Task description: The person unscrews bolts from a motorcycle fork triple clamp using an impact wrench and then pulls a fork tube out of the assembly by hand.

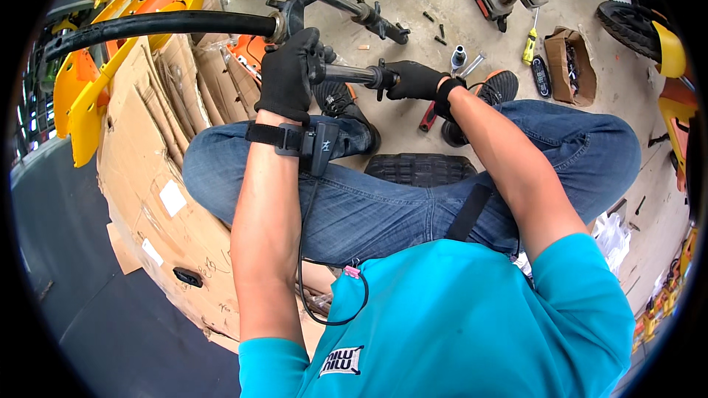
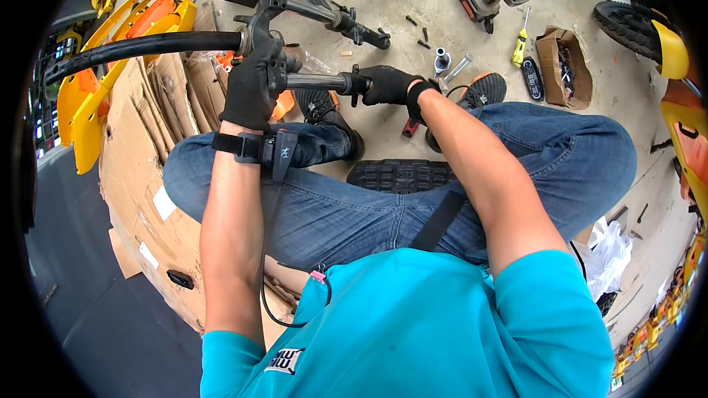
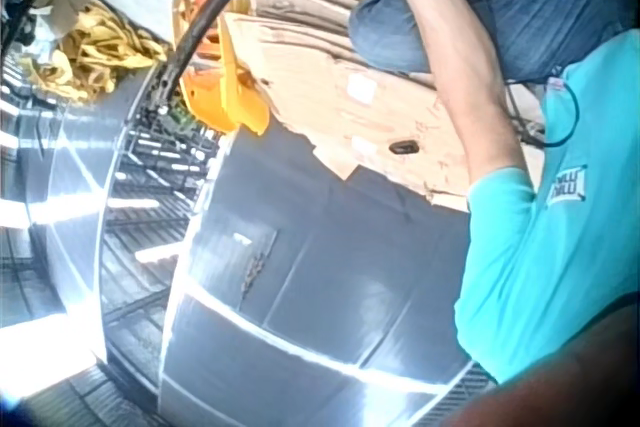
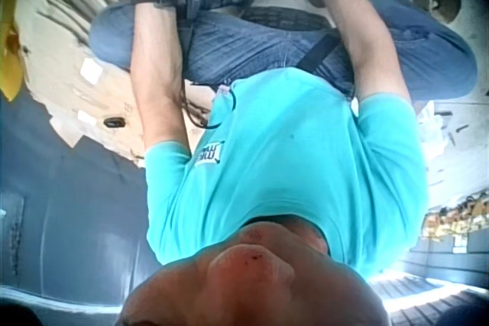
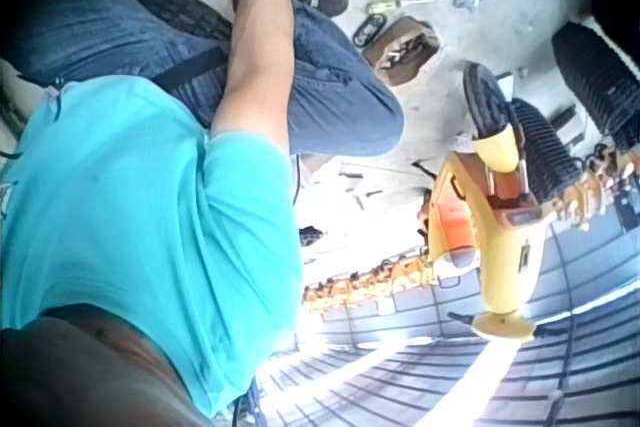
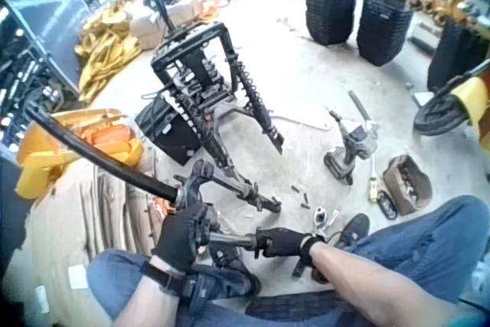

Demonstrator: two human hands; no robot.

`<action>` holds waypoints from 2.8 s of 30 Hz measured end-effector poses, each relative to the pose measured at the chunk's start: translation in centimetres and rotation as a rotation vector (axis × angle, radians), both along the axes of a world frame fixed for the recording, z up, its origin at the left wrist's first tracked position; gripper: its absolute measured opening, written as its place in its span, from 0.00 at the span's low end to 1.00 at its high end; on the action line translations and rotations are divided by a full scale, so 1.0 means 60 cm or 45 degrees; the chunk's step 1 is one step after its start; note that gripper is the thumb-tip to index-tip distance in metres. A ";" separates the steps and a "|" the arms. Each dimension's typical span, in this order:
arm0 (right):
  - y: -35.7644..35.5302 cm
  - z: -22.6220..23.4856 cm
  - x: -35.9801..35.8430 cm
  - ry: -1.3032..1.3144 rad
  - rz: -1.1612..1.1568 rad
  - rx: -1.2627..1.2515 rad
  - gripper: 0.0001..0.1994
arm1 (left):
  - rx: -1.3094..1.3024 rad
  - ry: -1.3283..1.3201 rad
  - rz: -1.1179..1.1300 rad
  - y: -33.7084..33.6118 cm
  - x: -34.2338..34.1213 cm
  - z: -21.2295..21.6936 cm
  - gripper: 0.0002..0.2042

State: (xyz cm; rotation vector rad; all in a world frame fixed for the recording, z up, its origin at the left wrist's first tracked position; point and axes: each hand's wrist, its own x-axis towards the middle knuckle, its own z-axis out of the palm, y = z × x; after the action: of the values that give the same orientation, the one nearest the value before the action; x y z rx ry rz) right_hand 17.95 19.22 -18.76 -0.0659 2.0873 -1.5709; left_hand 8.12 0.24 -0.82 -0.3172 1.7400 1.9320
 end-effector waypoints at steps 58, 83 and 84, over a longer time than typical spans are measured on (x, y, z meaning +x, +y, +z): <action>-0.011 0.095 -0.009 0.496 -0.689 0.279 0.13 | 0.123 0.140 -0.163 0.014 -0.004 -0.027 0.07; 0.200 0.049 0.035 -0.095 -1.276 -0.023 0.16 | 0.067 0.027 -0.061 0.039 0.016 -0.004 0.08; 0.193 0.049 0.028 -0.152 -1.250 -0.091 0.16 | 0.060 0.022 -0.048 0.039 0.017 -0.004 0.08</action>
State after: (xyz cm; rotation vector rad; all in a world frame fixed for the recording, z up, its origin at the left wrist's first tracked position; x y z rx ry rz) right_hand 19.65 30.80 -15.84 1.1500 2.0578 -2.0773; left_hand 9.13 2.60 -1.09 -0.2497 1.6961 1.9513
